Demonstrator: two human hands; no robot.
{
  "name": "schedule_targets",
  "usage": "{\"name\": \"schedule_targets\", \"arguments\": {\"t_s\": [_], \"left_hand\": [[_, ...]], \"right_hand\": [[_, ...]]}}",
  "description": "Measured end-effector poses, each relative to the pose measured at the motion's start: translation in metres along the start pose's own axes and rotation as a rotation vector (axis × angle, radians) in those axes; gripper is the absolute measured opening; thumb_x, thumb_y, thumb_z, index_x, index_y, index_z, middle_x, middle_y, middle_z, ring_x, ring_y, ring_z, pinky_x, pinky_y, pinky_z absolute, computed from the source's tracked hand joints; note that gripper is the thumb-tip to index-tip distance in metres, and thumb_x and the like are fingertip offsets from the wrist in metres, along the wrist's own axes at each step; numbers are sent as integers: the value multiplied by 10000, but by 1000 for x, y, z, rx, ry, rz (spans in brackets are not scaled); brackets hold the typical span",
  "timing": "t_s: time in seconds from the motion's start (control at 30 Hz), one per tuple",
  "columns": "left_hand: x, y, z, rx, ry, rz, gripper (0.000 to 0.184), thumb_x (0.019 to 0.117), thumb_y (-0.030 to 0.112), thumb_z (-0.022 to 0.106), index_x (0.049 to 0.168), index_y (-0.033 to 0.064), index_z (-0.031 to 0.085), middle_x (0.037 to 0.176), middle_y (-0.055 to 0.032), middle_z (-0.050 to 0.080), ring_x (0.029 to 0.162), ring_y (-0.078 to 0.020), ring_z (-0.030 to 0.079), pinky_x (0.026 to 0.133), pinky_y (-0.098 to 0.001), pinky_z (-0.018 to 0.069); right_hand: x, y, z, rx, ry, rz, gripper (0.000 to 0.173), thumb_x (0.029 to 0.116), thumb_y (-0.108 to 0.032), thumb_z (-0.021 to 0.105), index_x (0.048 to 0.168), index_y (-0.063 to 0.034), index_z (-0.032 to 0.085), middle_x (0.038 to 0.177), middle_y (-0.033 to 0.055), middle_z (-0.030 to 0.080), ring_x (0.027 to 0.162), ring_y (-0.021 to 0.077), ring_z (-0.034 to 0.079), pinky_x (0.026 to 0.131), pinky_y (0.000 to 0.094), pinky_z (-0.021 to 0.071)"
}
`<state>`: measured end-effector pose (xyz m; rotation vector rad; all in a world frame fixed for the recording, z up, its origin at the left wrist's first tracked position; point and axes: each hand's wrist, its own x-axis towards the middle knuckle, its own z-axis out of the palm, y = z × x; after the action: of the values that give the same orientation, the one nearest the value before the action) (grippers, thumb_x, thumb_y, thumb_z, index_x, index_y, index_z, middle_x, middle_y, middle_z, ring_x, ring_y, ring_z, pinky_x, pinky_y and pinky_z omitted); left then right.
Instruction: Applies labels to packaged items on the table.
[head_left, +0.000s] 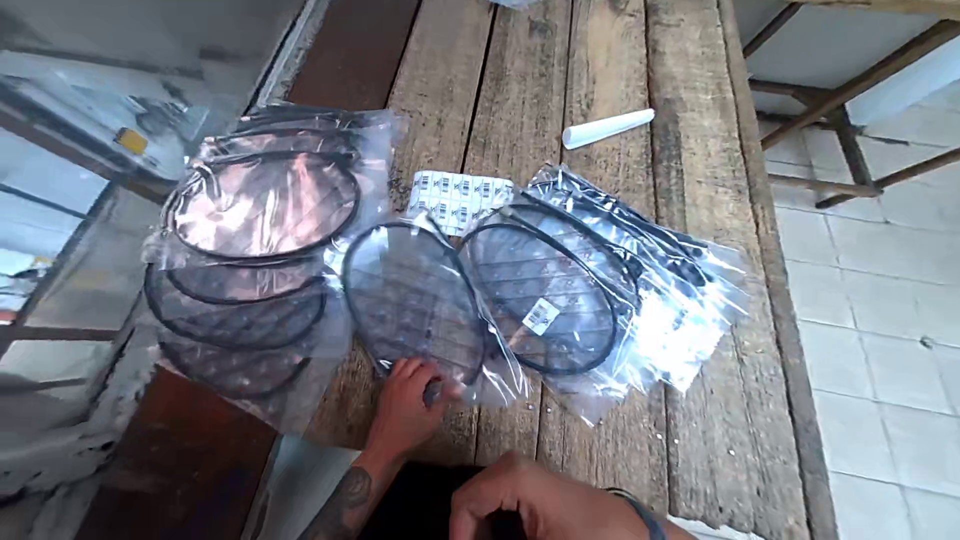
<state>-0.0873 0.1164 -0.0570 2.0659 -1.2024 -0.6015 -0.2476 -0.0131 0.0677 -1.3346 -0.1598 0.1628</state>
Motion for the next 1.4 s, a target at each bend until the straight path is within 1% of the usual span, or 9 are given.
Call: {"name": "schedule_targets", "arguments": {"t_s": [0.1, 0.23, 0.43, 0.57, 0.7, 0.83, 1.13, 1.27, 1.4], "left_hand": [[-10, -3, -18, -340, -293, -42, 652, 851, 634, 707, 1266, 130, 692, 1264, -54, 666, 1224, -195, 591, 1049, -433, 495], [-32, -8, 0, -73, -223, 171, 210, 872, 161, 774, 1057, 72, 729, 1131, -135, 691, 1137, -329, 636, 1014, -515, 512], [-39, 16, 25, -321, 212, -94, 111, 790, 331, 850, 831, 232, 820, 883, 78, 661, 991, -93, 596, 905, -300, 495], [-40, 45, 31, -614, 95, -262, 134, 778, 273, 864, 839, 162, 820, 840, 74, 686, 895, -20, 617, 838, -208, 510], [-36, 62, 32, -857, 0, -383, 104, 769, 170, 867, 846, 125, 813, 844, 64, 678, 869, -25, 614, 809, -191, 517], [-35, 59, 31, -876, -27, -371, 107, 761, 175, 874, 842, 136, 815, 839, 77, 665, 870, -15, 608, 802, -178, 512], [-35, 50, 33, -875, -63, -269, 137, 761, 258, 887, 830, 162, 820, 831, 101, 668, 884, -2, 587, 827, -185, 478], [-31, 28, 3, -316, 21, -43, 297, 865, 427, 783, 1068, 210, 797, 1041, 45, 726, 993, -93, 675, 897, -321, 573], [-25, -35, -17, 502, -29, 146, 956, 864, 854, 418, 1605, 250, 371, 1704, -33, 234, 1568, -276, 218, 1226, -652, 173]], "right_hand": [[-13, -16, -13, -83, 254, -69, 183, 1008, -182, 648, 963, -8, 676, 807, 34, 678, 695, 43, 639, 649, 220, 557], [-53, -18, -54, -440, 902, -27, 137, 1011, -303, 638, 1025, -184, 705, 833, -53, 708, 671, 65, 675, 619, 245, 607], [-81, 80, 2, -510, 786, 473, 246, 1000, -270, 634, 1032, -41, 716, 769, 24, 727, 614, 134, 708, 585, 359, 631], [-56, 120, 14, -509, 1202, 469, 250, 997, -193, 594, 1011, 32, 701, 740, 69, 731, 608, 185, 719, 587, 409, 632], [-23, 114, 8, -847, 969, 397, 267, 897, -97, 681, 1129, 35, 696, 854, 170, 741, 772, 342, 741, 724, 545, 603], [20, 86, -16, -871, 670, 977, 510, 1058, -365, 516, 1474, -73, 478, 944, 214, 727, 926, 427, 713, 835, 582, 548], [40, 99, -29, -766, 796, 887, 450, 1058, -400, 531, 1400, -107, 550, 911, 207, 727, 878, 417, 720, 794, 582, 555], [40, 105, -30, -907, 793, 861, 441, 1049, -391, 544, 1331, -54, 579, 835, 186, 721, 817, 403, 726, 753, 566, 571], [46, 88, -23, -989, 695, 1002, 603, 1051, -363, 519, 1482, 39, 393, 915, 208, 719, 895, 405, 725, 797, 545, 574]]}}
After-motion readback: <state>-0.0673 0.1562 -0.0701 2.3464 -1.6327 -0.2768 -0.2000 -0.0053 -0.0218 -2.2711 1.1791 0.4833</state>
